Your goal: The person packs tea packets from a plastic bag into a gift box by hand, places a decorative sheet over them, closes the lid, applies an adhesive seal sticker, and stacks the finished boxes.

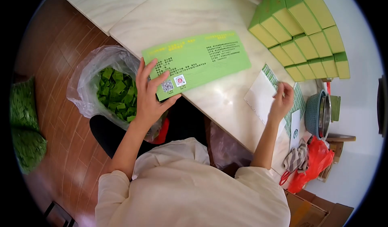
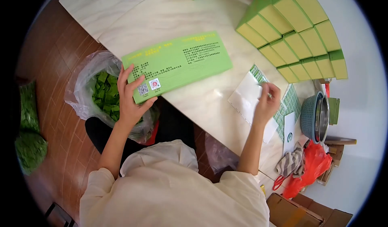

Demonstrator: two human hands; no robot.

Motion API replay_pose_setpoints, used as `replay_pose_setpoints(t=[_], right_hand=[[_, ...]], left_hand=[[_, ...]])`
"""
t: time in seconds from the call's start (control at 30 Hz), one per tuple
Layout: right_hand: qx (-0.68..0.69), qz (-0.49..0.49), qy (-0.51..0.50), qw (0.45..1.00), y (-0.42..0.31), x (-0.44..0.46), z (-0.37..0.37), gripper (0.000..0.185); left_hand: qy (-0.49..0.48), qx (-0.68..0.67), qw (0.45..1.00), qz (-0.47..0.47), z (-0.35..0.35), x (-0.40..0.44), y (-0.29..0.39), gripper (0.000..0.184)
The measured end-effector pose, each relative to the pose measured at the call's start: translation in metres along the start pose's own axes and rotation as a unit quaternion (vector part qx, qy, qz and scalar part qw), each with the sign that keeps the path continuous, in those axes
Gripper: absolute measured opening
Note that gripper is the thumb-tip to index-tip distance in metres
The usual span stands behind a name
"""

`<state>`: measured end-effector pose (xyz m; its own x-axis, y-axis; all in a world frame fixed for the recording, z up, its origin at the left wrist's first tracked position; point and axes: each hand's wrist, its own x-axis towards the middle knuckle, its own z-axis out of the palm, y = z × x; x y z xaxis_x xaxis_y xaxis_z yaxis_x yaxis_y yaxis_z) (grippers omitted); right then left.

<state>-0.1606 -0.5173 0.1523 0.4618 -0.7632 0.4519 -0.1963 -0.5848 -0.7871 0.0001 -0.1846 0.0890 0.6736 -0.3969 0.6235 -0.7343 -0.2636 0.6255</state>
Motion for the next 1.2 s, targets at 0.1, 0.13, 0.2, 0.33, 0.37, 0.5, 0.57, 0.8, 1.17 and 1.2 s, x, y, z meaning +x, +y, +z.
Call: replay_pose_setpoints(t=[0.1,0.13,0.2,0.33,0.37,0.5,0.57,0.8,1.17,1.2], right_hand=[[0.100,-0.040,-0.150,0.983,-0.061,-0.009,0.045,0.008],[0.124,-0.038,-0.209,0.969,-0.081,-0.013,0.056,0.008],[0.124,-0.028,-0.311,0.942,-0.110,-0.020,0.074,0.008],[0.148,0.018,-0.433,0.889,-0.126,-0.030,0.105,0.007],[0.151,0.039,-0.442,0.883,-0.127,-0.030,0.110,0.007],[0.161,0.073,-0.460,0.870,-0.125,-0.028,0.120,0.006],[0.143,0.068,-0.465,0.871,-0.125,-0.026,0.121,0.007],[0.112,0.054,-0.487,0.864,-0.125,-0.020,0.123,0.011],[0.065,0.045,-0.496,0.865,-0.131,-0.019,0.122,0.013],[0.059,0.042,-0.496,0.865,-0.132,-0.019,0.122,0.013]], left_hand=[[-0.007,0.007,1.000,0.002,-0.003,-0.001,0.000,0.058],[-0.013,0.007,1.000,0.001,-0.004,-0.001,0.001,0.056],[-0.018,0.009,1.000,-0.004,-0.005,-0.003,0.004,0.054],[-0.013,0.033,0.999,-0.024,-0.007,-0.003,0.016,0.048],[-0.009,0.055,0.998,-0.035,-0.008,-0.002,0.021,0.045],[-0.045,0.094,0.994,-0.032,-0.011,0.001,0.040,0.030],[-0.046,0.074,0.996,-0.029,-0.008,0.003,0.040,0.030],[-0.028,0.071,0.997,-0.021,-0.003,0.006,0.037,0.033],[-0.027,0.076,0.997,-0.017,-0.002,0.006,0.037,0.031],[-0.027,0.081,0.996,-0.017,-0.002,0.006,0.037,0.031]])
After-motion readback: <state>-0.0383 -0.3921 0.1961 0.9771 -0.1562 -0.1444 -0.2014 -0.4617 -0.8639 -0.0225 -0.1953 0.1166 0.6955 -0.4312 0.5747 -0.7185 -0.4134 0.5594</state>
